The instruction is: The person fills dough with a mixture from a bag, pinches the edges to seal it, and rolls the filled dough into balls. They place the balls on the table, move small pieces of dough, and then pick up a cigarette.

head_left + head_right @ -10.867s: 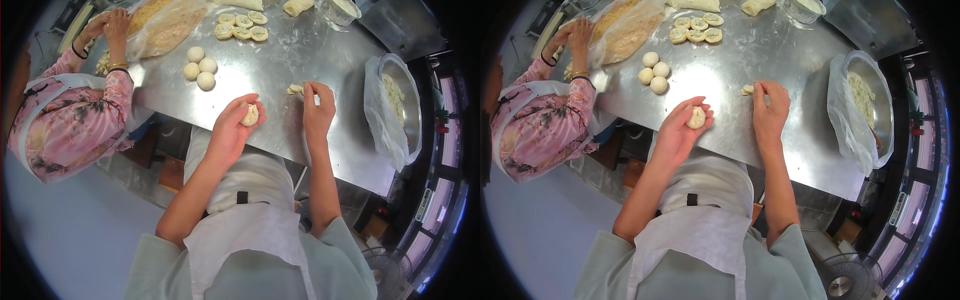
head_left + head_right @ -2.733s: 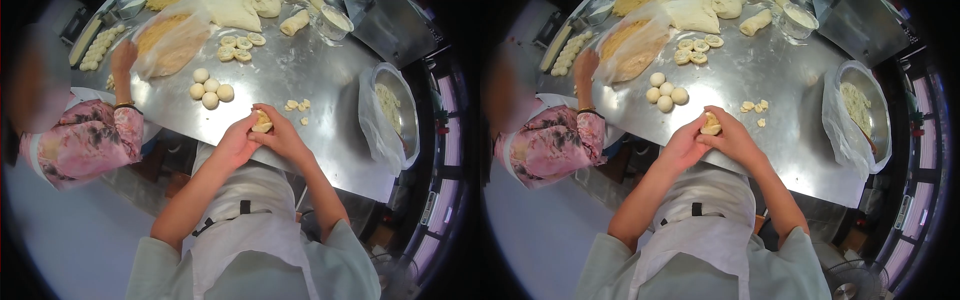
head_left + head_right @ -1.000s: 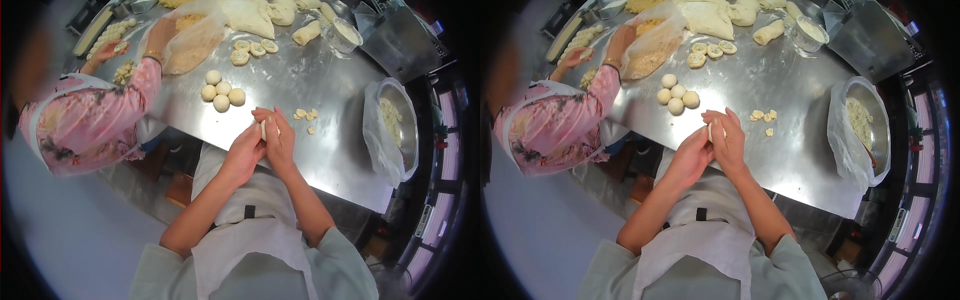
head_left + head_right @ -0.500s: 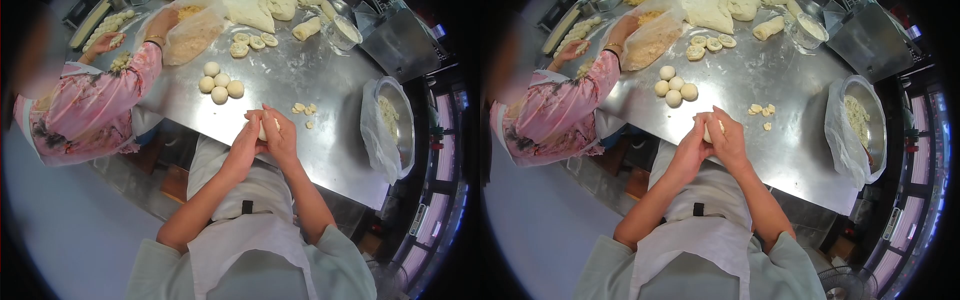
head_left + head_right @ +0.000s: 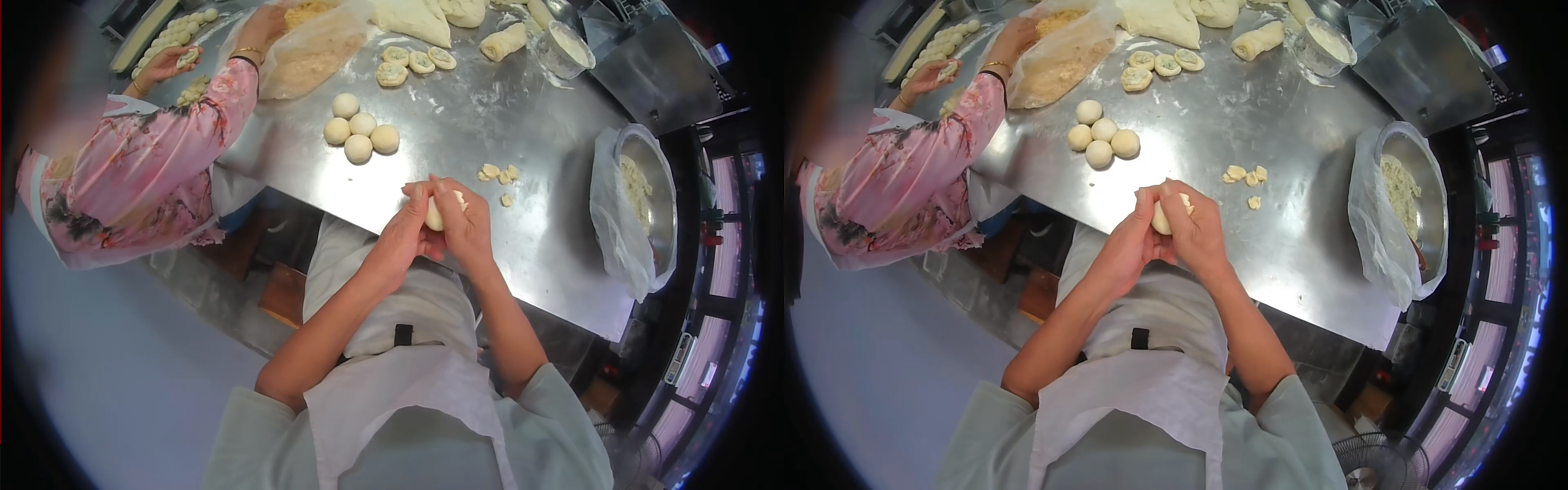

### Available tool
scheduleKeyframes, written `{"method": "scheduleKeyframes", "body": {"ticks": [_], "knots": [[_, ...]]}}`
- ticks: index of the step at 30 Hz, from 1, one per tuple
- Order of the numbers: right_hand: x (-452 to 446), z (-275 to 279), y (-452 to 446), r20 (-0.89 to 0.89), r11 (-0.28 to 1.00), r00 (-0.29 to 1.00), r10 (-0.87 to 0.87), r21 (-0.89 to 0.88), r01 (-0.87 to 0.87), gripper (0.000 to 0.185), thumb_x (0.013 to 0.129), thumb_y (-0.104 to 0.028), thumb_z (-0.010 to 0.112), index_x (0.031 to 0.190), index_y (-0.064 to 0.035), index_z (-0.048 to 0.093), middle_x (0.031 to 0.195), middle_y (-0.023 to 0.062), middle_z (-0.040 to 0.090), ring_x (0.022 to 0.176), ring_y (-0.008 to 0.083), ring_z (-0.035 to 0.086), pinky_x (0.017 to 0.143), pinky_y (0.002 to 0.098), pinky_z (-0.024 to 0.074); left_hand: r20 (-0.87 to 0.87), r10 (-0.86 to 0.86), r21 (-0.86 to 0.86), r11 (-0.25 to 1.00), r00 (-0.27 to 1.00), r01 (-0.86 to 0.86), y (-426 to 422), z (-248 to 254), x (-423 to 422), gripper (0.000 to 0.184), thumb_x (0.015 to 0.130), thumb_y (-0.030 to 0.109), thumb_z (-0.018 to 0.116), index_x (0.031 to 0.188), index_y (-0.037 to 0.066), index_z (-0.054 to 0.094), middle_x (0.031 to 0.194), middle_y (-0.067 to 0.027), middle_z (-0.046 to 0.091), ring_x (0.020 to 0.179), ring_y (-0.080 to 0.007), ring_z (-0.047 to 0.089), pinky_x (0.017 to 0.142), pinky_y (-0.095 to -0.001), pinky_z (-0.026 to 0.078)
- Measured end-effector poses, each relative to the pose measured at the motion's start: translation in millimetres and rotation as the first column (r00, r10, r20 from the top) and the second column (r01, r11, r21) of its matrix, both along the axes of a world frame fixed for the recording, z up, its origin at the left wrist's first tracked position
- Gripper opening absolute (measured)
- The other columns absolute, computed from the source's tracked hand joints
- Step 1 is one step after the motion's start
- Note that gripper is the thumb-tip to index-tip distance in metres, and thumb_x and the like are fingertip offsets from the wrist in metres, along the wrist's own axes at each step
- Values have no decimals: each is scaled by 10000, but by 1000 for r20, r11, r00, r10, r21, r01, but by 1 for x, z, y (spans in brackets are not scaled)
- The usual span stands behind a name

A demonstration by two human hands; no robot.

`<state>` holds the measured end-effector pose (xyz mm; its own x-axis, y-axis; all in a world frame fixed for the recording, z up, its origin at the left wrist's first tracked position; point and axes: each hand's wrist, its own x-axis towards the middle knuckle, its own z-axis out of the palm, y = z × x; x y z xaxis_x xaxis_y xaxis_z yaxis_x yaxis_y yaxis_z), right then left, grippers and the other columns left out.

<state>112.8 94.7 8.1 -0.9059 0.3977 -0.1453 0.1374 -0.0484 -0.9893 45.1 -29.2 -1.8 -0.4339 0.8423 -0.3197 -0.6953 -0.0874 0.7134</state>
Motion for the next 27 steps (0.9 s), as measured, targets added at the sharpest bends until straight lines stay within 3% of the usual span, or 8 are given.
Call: {"method": "scheduleKeyframes", "body": {"ticks": [4,6,8,12,16,19,23,27], "knots": [[-5,-14,-4,-179,975,980,-90,185,124,386,1102,-278,518,1270,22,694,1157,151,696,802,122,660,780,282,559,1,111,53,992,994,-111,-2,3,8,586,1139,508,338,1399,9,500,1141,-61,613,894,-139,608,758,-317,530],[-4,-2,-10,-155,983,976,-150,-127,131,389,1103,-281,517,1272,22,693,1154,148,695,784,118,656,775,281,560,-28,87,49,995,996,-85,-9,-6,1,592,1137,515,337,1394,8,503,1140,-61,615,897,-141,607,756,-314,530],[-2,8,-8,-107,974,990,-91,-216,66,394,1105,-288,514,1270,21,694,1141,142,697,778,116,654,771,279,560,-22,36,59,998,999,-35,-11,-15,-3,596,1135,519,341,1394,7,503,1142,-62,616,902,-142,607,755,-312,530],[5,16,8,57,979,991,124,-167,-113,408,1112,-308,504,1255,19,701,1094,122,705,781,112,649,750,269,553,-6,-106,17,994,994,106,-8,-18,-5,583,1133,517,352,1375,11,513,1131,-62,617,914,-142,606,756,-310,529],[1,-5,-3,-114,994,987,-112,-10,112,423,1116,-326,495,1239,19,707,1064,106,713,768,108,636,709,259,534,36,77,26,997,996,-78,8,9,7,555,1132,519,355,1303,27,546,1086,-57,622,899,-134,598,733,-301,520],[3,-5,-3,-51,989,989,-139,40,141,438,1103,-323,493,1222,29,725,1094,123,748,879,124,658,818,259,538,57,69,19,997,996,-71,8,6,10,550,1133,524,347,1273,37,561,1052,-49,621,883,-123,585,697,-291,505],[9,6,4,-63,958,997,-47,-285,28,419,1112,-312,503,1252,32,697,1073,108,712,745,116,636,675,267,536,38,1,64,998,999,-4,-2,-22,2,557,1133,523,344,1296,36,558,1048,-45,619,861,-119,578,684,-290,493],[16,27,11,105,977,984,142,-175,-122,495,1102,-347,465,1377,30,629,1232,152,709,845,123,655,738,265,544,34,-171,17,985,985,170,-2,-12,-2,571,1133,535,327,1287,37,561,1035,-47,619,833,-121,578,691,-293,493]]}}
